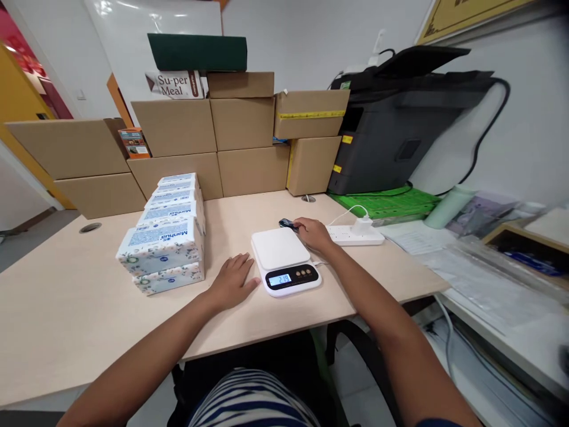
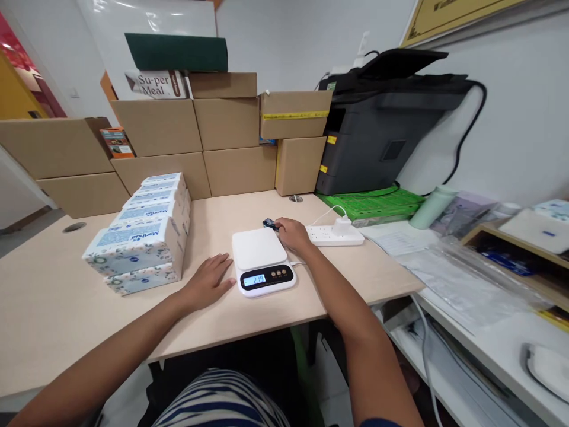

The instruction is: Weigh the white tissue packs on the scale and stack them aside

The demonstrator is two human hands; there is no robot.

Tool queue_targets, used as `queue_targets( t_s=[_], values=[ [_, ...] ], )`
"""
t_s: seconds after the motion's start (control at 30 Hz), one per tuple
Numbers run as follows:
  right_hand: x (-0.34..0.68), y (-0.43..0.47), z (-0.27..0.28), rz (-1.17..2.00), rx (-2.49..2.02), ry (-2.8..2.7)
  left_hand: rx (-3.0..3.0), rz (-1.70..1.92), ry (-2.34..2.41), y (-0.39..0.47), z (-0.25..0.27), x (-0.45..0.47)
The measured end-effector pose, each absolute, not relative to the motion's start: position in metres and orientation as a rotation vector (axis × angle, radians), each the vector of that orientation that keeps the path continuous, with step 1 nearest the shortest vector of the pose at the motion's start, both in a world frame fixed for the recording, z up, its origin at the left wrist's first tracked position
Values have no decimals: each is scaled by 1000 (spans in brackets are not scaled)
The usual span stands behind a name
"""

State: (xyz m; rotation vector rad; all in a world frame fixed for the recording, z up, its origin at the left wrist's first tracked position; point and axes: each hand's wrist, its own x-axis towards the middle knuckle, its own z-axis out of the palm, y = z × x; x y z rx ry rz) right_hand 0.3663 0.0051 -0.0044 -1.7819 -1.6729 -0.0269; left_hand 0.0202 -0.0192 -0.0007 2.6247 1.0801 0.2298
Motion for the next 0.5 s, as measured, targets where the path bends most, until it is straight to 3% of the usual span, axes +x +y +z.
queue_targets(
  t_s=[0.5],
  values=[
    [366,5,-8,-41,-1760,-1684,2668,198,1086,-27,1,19]
  ],
)
